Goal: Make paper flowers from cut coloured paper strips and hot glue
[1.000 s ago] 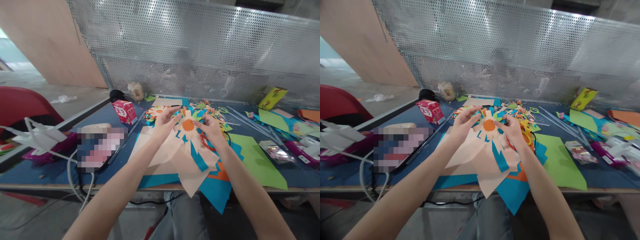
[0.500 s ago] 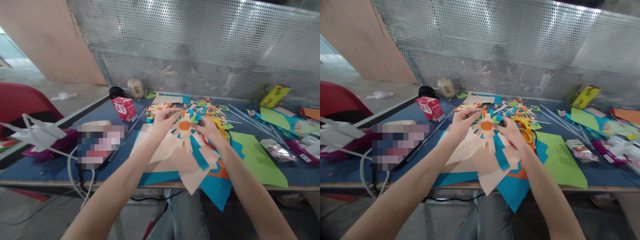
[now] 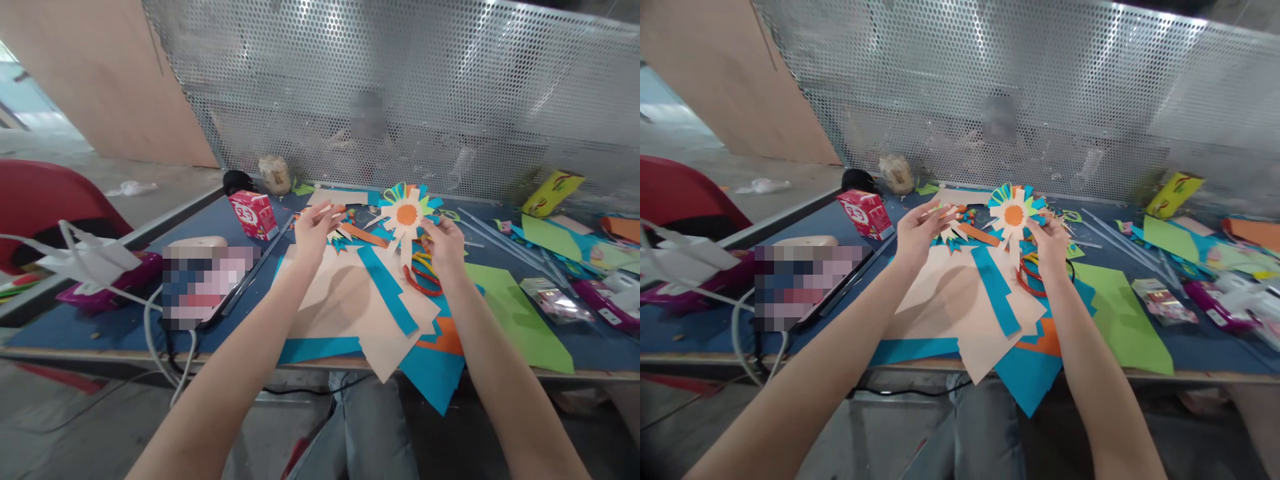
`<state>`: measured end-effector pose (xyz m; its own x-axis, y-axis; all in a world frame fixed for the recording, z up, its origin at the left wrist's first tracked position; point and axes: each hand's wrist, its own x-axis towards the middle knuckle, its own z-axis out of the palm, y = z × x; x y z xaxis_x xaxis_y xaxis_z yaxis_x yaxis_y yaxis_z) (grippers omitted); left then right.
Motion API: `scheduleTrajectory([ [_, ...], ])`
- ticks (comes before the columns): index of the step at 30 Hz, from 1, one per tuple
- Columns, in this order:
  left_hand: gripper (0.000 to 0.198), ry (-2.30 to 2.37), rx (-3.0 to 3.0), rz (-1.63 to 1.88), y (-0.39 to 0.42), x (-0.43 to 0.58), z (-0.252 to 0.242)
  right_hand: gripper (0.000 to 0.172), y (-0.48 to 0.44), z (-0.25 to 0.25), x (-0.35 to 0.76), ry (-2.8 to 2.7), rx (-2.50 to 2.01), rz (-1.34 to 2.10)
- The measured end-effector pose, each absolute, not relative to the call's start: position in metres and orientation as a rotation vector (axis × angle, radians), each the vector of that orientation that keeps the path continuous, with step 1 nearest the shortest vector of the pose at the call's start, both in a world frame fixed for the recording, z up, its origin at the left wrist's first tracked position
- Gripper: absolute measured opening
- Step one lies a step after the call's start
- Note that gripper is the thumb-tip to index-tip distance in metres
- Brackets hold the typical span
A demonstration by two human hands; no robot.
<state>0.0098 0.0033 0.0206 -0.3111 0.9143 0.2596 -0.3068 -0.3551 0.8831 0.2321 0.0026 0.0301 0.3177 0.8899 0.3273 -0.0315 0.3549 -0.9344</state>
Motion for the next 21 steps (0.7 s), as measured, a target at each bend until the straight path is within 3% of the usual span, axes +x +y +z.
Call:
scheduleTrajectory([
  [4,0.037,1.008,1.062,1.744,0.010,0.006,0.013,0.023,-0.002,0.029,0.233,-1.267,-1.090,0.235],
  [8,0.037,1.102,1.032,1.820,0.016,0.002,0.012,0.015,-0.019,0.026,0.222,-1.818,-0.943,-0.308],
  [13,0.044,1.309,0.947,1.837,0.023,-0.014,0.014,0.033,-0.023,0.022,0.215,-2.384,-0.758,-0.222],
  [17,0.028,1.608,1.475,1.628,0.024,-0.014,0.007,0.025,-0.018,0.034,0.227,-2.201,-1.343,-0.192],
  [21,0.039,1.642,1.966,1.263,0.025,0.003,0.003,0.024,-0.022,0.042,0.235,-2.283,-2.020,-0.081],
])
